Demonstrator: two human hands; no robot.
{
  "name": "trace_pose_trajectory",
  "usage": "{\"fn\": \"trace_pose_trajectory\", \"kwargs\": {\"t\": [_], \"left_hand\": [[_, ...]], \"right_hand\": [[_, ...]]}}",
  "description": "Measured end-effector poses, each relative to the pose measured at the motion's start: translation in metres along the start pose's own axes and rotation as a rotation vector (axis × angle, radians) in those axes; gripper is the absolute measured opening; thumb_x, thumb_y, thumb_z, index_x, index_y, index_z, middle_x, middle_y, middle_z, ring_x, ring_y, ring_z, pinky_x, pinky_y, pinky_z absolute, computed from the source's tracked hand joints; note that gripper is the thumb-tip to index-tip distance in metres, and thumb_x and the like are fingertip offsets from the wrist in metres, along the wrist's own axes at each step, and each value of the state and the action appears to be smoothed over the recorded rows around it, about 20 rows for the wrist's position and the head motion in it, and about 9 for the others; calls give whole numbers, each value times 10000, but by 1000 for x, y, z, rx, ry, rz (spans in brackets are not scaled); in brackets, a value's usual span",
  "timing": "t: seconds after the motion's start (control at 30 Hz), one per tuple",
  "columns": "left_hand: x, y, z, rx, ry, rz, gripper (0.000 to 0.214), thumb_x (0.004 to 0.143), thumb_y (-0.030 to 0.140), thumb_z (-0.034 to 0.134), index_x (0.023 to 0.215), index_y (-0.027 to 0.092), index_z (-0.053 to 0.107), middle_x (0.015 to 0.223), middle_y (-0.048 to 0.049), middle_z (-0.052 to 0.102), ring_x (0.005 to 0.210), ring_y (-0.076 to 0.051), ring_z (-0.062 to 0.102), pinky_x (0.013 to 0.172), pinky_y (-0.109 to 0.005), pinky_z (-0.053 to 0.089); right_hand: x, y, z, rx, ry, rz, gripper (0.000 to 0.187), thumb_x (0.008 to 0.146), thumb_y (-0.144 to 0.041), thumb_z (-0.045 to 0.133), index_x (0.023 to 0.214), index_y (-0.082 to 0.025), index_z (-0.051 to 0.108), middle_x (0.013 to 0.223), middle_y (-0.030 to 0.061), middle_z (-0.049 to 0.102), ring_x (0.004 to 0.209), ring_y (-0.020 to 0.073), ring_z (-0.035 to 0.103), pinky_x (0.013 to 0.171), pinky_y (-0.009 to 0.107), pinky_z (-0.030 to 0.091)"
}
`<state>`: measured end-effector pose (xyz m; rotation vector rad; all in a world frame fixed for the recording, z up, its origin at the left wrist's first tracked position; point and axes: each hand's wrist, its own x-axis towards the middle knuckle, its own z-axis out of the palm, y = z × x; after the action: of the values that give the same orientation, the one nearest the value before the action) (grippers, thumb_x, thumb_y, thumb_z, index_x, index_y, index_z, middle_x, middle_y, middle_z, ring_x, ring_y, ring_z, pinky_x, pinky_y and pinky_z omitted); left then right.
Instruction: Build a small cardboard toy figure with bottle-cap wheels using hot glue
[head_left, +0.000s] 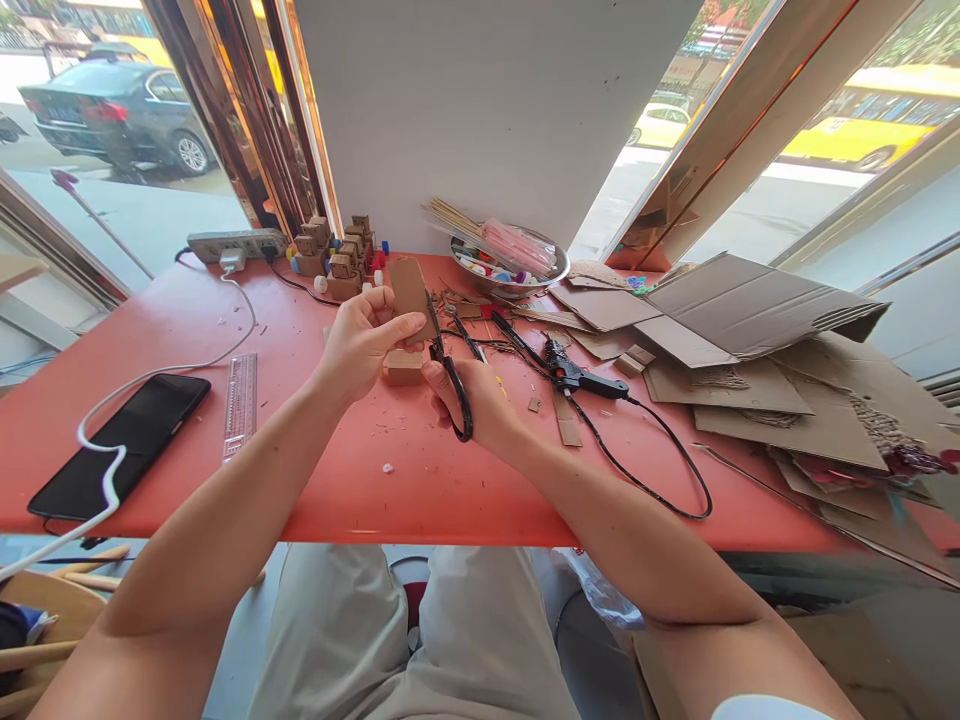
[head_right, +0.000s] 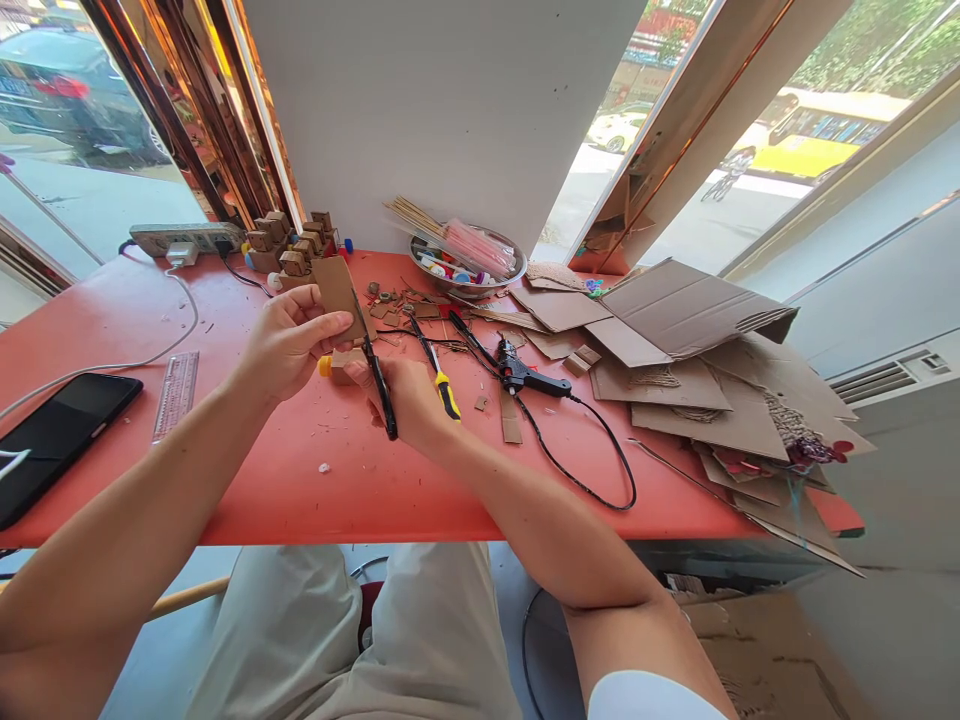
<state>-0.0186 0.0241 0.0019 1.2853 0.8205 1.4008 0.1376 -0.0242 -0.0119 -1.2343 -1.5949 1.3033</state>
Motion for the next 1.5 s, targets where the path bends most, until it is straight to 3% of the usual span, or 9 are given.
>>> {"fn": "trace_pose_trajectory", "kwargs": {"t": [0.23, 0.43, 0.67, 0.87, 1.1, 1.23, 1.5], "left_hand": [[5, -8, -5, -7, 3, 68, 581, 671, 630, 959, 646, 246, 524, 489, 65, 514, 369, -99, 476, 335, -225, 373], [-1, -14, 4, -9, 20, 53, 576, 659, 619, 966, 618, 240, 534, 489, 51, 543, 361, -101, 461, 314, -228, 332], [-5, -12, 11, -22, 63, 63, 639, 596, 665, 972, 584, 244, 491, 460, 63, 455, 357, -83, 401, 308, -222, 278], [-8, -10, 14, -1, 120, 68, 637, 593, 708, 954, 595, 236, 527, 477, 55, 487, 384, -90, 435, 308, -208, 294], [-12, -6, 16, 38, 128, 107, 753, 620, 729, 936, 533, 237, 373, 440, 84, 332, 373, -50, 291, 311, -195, 192], [-19, -3, 22, 34, 102, 82, 748, 647, 756, 908, 509, 241, 383, 421, 78, 315, 339, -49, 248, 297, -217, 150], [-22, -5, 26, -4, 47, 30, 777, 629, 817, 898, 533, 257, 369, 398, 74, 305, 300, -89, 333, 274, -224, 153]], "right_hand": [[-2, -7, 3, 107, -105, 49, 625, 800, -773, 750, 653, -236, 466, 532, -69, 447, 484, 85, 455, 500, 229, 485], [-2, 0, 0, 71, -103, -66, 700, 780, -882, 671, 634, -241, 428, 595, -58, 440, 539, 89, 463, 563, 252, 500], [-1, 1, 4, 101, -95, -43, 734, 701, -963, 636, 687, -242, 500, 577, -70, 437, 526, 96, 442, 524, 268, 491], [-1, 7, 10, 125, -93, -30, 711, 749, -922, 638, 668, -260, 393, 554, -71, 434, 490, 81, 433, 477, 243, 455], [0, 13, 14, 204, -179, -70, 738, 737, -967, 623, 689, -274, 377, 570, -98, 321, 497, 82, 360, 483, 254, 455], [-2, 6, 10, 190, -161, -135, 803, 722, -1056, 546, 690, -264, 421, 625, -63, 397, 548, 102, 413, 539, 281, 483], [0, 0, 5, 112, -137, -109, 871, 624, -1136, 488, 644, -269, 405, 597, -59, 397, 536, 108, 408, 534, 303, 495]]}}
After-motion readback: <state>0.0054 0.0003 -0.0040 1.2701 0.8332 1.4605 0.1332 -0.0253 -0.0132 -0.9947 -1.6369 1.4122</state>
